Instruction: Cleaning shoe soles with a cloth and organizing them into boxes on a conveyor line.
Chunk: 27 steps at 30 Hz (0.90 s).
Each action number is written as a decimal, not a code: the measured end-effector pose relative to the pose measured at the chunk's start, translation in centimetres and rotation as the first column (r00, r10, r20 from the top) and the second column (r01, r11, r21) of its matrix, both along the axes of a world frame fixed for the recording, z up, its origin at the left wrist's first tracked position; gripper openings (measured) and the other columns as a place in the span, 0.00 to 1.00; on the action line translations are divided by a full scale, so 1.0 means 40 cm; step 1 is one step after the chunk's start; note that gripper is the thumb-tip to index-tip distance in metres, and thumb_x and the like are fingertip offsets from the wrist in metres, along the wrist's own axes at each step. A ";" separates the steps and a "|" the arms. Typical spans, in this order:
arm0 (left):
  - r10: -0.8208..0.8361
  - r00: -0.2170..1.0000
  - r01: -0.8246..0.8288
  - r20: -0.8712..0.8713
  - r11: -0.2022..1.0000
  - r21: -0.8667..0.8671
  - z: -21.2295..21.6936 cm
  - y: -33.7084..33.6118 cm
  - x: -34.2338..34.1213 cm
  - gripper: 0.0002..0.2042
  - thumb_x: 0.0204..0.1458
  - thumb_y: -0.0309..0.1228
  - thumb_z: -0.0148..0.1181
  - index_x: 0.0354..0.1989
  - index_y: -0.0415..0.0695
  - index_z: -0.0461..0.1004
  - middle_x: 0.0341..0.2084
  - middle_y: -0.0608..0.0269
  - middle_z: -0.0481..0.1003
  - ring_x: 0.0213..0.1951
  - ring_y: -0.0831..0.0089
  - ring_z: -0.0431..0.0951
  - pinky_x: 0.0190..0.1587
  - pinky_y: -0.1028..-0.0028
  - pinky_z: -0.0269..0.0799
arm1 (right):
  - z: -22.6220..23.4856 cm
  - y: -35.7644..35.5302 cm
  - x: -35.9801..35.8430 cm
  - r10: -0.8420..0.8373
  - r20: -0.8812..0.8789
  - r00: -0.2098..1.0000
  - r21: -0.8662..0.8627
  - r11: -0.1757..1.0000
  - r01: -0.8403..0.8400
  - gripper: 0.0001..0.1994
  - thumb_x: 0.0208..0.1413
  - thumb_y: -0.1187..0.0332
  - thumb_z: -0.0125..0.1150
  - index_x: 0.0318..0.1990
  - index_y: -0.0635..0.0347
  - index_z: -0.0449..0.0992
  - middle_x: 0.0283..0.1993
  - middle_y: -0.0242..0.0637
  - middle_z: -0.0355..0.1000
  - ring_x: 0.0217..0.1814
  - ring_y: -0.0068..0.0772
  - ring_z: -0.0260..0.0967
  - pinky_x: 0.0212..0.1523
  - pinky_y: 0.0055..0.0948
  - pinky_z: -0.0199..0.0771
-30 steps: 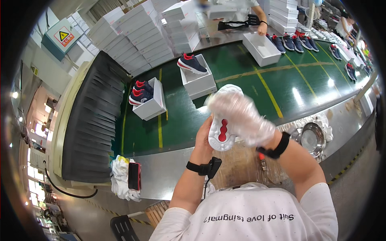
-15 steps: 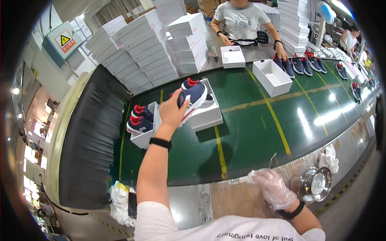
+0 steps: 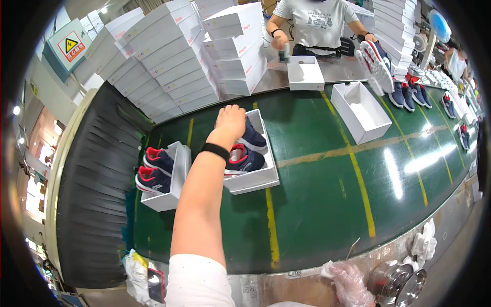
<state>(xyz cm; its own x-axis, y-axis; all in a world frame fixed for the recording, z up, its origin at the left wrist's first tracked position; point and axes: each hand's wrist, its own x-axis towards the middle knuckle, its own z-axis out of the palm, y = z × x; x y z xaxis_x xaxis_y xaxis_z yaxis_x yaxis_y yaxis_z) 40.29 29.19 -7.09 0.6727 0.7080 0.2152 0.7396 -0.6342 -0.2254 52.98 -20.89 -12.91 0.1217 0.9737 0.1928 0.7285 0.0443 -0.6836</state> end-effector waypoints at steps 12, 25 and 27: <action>0.242 0.939 -0.169 -0.244 0.944 0.284 -0.038 -0.002 -0.046 0.11 0.49 0.31 0.50 0.38 0.44 0.77 0.38 0.60 0.77 0.54 0.64 0.65 0.63 0.61 0.40 | -0.003 -0.011 0.018 -0.034 -0.041 0.999 -0.006 0.999 0.034 0.17 0.49 0.80 0.52 0.46 0.55 0.74 0.46 0.43 0.71 0.47 0.47 0.68 0.47 0.37 0.71; 0.750 -0.019 0.734 0.661 0.460 -0.499 0.021 -0.532 -0.139 0.18 0.60 0.41 0.46 0.43 0.35 0.71 0.36 0.56 0.75 0.37 0.69 0.76 0.41 0.69 0.72 | 0.220 -0.070 0.003 -0.084 -0.001 0.997 0.468 0.881 0.074 0.23 0.44 0.85 0.51 0.49 0.53 0.72 0.46 0.44 0.71 0.46 0.49 0.68 0.49 0.42 0.69; 0.884 0.030 0.883 0.466 0.195 -0.426 0.000 -0.692 -0.102 0.18 0.62 0.36 0.42 0.47 0.33 0.69 0.44 0.51 0.74 0.44 0.62 0.77 0.48 0.65 0.73 | 0.288 -0.082 0.014 -0.150 0.068 0.986 0.525 0.846 0.093 0.24 0.42 0.85 0.51 0.50 0.55 0.72 0.47 0.44 0.70 0.48 0.50 0.67 0.51 0.42 0.67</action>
<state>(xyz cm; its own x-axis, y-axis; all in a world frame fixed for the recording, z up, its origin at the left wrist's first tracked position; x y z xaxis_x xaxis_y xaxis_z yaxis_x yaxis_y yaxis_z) 36.19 1.50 -7.08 0.5448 0.8241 -0.1553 -0.4329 0.4350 0.7896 53.53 -24.19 -1.39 0.1840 0.7068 0.6831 0.8159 0.2778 -0.5072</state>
